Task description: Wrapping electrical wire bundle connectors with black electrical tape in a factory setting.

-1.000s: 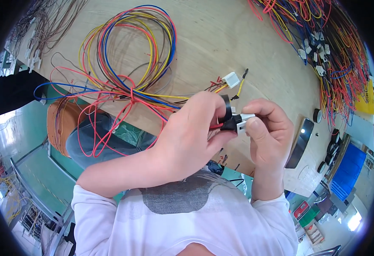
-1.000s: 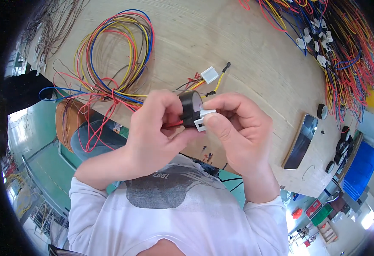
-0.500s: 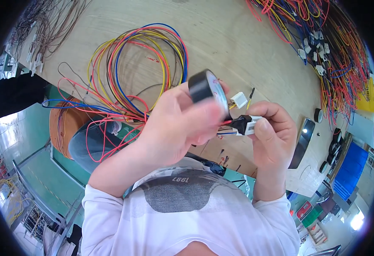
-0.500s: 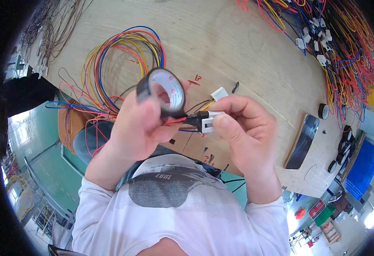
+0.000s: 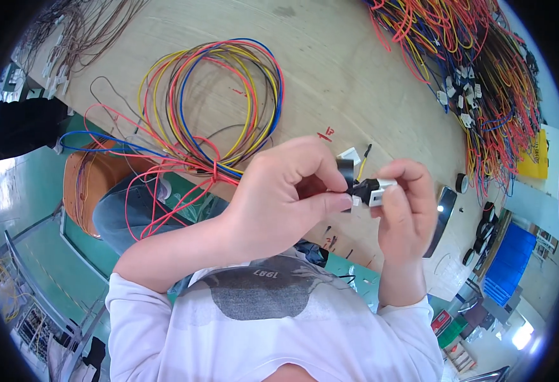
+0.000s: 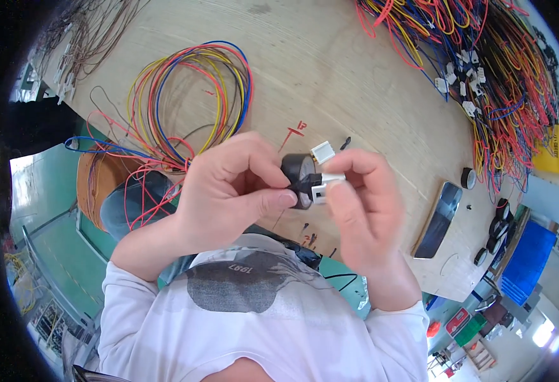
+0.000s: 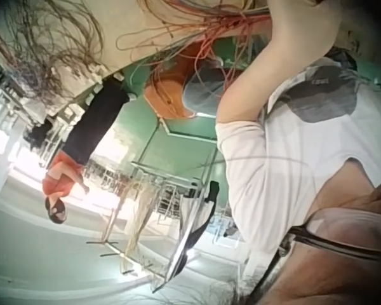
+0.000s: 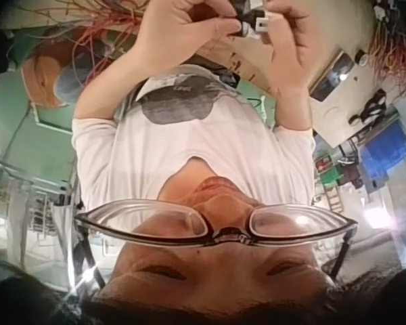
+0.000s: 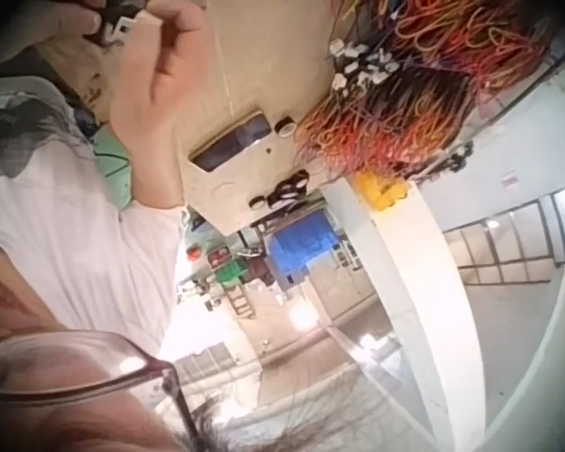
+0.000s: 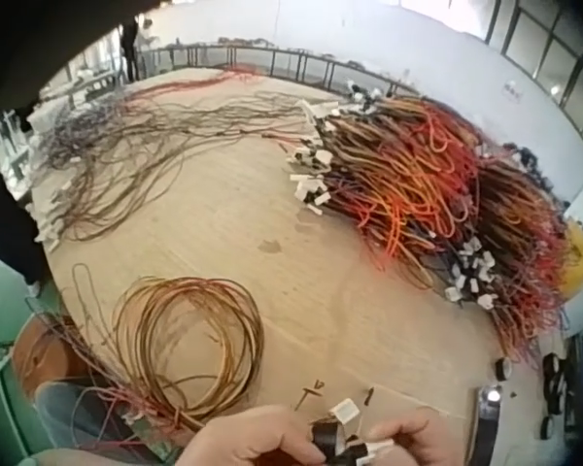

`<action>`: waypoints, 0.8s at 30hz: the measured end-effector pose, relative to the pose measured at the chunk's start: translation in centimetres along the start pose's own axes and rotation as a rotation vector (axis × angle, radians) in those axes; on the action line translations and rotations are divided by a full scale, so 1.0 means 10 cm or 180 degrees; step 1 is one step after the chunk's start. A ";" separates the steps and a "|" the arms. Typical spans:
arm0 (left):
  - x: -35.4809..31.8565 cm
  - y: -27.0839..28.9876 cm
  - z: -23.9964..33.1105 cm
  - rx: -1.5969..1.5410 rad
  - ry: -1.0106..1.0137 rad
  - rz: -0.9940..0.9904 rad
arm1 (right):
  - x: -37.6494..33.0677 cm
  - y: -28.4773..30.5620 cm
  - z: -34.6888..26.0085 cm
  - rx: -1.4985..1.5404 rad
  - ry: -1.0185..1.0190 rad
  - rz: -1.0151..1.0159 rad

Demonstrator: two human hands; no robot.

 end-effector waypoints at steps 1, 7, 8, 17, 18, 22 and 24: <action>0.00 0.04 0.03 0.0237 -0.0228 -0.0095 | 0.01 0.00 0.02 -0.0032 0.0115 -0.0440; -0.09 0.06 0.07 0.0748 -0.0112 -0.0219 | 0.14 -0.16 -0.08 0.0331 -0.1140 -0.0312; -0.09 0.07 0.05 0.0978 -0.0515 -0.0014 | 0.16 -0.17 -0.10 0.0310 -0.1138 -0.0323; -0.04 0.06 0.01 0.1992 -0.1964 0.0603 | 0.13 -0.30 -0.12 0.0435 -0.1117 -0.0066; -0.05 0.08 0.00 0.2353 -0.2475 0.0658 | 0.14 -0.31 -0.15 0.0376 -0.1246 -0.0170; -0.07 0.15 -0.02 0.2257 -0.2320 0.0699 | 0.12 -0.31 -0.07 -0.0621 -0.0225 -0.0705; -0.08 0.20 0.08 0.1998 -0.1181 0.0434 | 0.12 -0.30 -0.05 -0.0468 -0.0209 -0.0617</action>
Point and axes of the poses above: each hand's wrist, its own x-axis towards the middle knuckle, its own y-axis out of the back of the hand, z = x × y, the point moved 1 cm from there along x, towards the middle knuckle, and after that the axes turned 7 degrees about y, right-handed, at the moved point
